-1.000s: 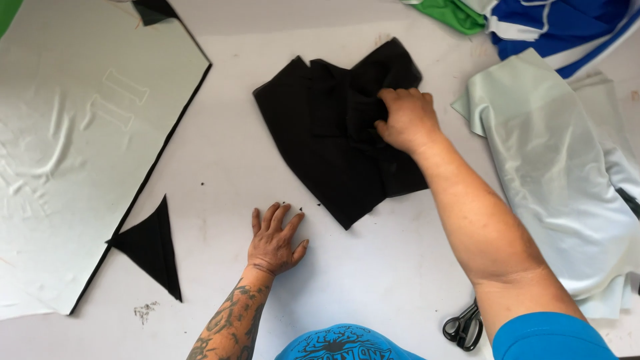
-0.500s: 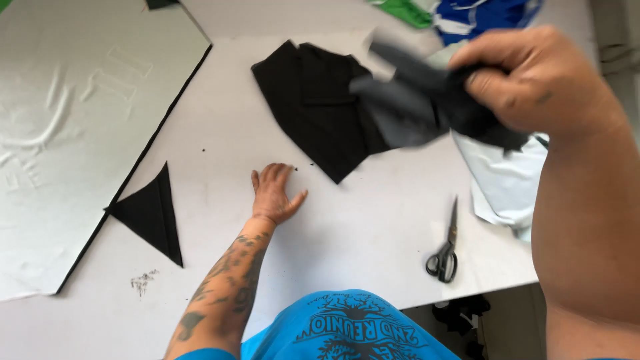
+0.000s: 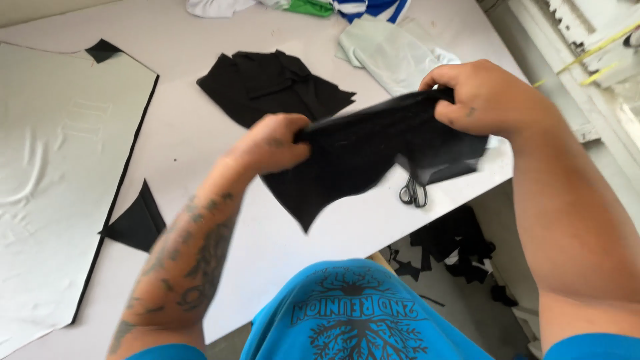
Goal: Cutting fabric patterns with scissors and organizing the cut pieces on a table.
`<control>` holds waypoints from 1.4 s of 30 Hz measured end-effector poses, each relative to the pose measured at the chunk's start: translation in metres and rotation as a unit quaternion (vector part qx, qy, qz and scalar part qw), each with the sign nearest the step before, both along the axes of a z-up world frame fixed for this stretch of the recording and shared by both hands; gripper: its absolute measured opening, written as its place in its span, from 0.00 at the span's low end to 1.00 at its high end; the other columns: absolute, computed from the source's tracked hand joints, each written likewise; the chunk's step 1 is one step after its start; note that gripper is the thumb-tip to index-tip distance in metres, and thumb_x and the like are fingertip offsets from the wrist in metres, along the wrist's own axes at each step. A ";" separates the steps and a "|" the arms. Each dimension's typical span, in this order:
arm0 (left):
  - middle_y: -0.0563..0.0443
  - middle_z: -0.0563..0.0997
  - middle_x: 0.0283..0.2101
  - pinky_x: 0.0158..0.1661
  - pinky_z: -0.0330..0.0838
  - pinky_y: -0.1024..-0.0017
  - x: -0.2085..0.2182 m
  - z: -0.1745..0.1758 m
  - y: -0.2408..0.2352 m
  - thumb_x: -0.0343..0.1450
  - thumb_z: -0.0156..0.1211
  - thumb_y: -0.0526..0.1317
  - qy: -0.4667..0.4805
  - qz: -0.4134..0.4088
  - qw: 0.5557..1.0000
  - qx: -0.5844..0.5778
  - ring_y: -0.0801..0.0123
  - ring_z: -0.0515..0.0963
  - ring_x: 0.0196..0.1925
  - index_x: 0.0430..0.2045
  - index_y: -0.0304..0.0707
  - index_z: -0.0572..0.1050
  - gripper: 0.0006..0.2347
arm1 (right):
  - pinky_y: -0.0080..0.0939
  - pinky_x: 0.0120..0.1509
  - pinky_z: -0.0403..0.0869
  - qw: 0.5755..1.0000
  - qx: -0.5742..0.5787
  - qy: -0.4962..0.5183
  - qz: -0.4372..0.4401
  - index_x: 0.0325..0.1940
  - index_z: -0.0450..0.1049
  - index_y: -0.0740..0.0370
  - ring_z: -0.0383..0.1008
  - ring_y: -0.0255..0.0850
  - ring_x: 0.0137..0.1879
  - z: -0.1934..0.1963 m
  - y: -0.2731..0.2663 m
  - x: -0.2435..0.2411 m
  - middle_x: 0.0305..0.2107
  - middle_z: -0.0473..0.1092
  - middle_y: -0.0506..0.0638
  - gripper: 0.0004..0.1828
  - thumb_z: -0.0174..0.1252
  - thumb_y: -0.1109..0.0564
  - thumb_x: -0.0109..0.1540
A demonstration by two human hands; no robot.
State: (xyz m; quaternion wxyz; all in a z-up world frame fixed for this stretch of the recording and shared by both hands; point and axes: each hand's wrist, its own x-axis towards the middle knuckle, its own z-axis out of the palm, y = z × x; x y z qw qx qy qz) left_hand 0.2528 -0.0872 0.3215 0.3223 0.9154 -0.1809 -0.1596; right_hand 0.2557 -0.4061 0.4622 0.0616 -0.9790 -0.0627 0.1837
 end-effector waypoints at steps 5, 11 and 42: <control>0.49 0.78 0.31 0.30 0.70 0.61 -0.017 0.007 0.038 0.72 0.56 0.38 -0.046 0.046 0.996 0.065 0.60 0.77 0.31 0.29 0.39 0.74 0.04 | 0.49 0.46 0.70 0.979 0.100 -0.164 0.061 0.47 0.80 0.60 0.72 0.50 0.40 -0.110 -0.034 0.014 0.31 0.76 0.53 0.17 0.51 0.58 0.58; 0.52 0.78 0.38 0.38 0.77 0.56 -0.082 -0.093 0.079 0.63 0.72 0.41 -0.358 0.057 0.923 0.129 0.52 0.81 0.41 0.34 0.49 0.77 0.10 | 0.47 0.59 0.73 0.845 0.156 -0.468 0.205 0.38 0.76 0.48 0.76 0.45 0.48 -0.264 -0.054 -0.015 0.37 0.73 0.40 0.10 0.59 0.62 0.56; 0.41 0.49 0.83 0.74 0.35 0.28 -0.179 -0.278 0.004 0.73 0.50 0.67 0.068 0.085 0.958 0.265 0.46 0.41 0.85 0.79 0.56 0.54 0.38 | 0.73 0.77 0.43 0.929 0.123 -0.191 0.292 0.86 0.49 0.51 0.44 0.64 0.84 -0.510 -0.008 -0.113 0.81 0.46 0.64 0.43 0.40 0.32 0.71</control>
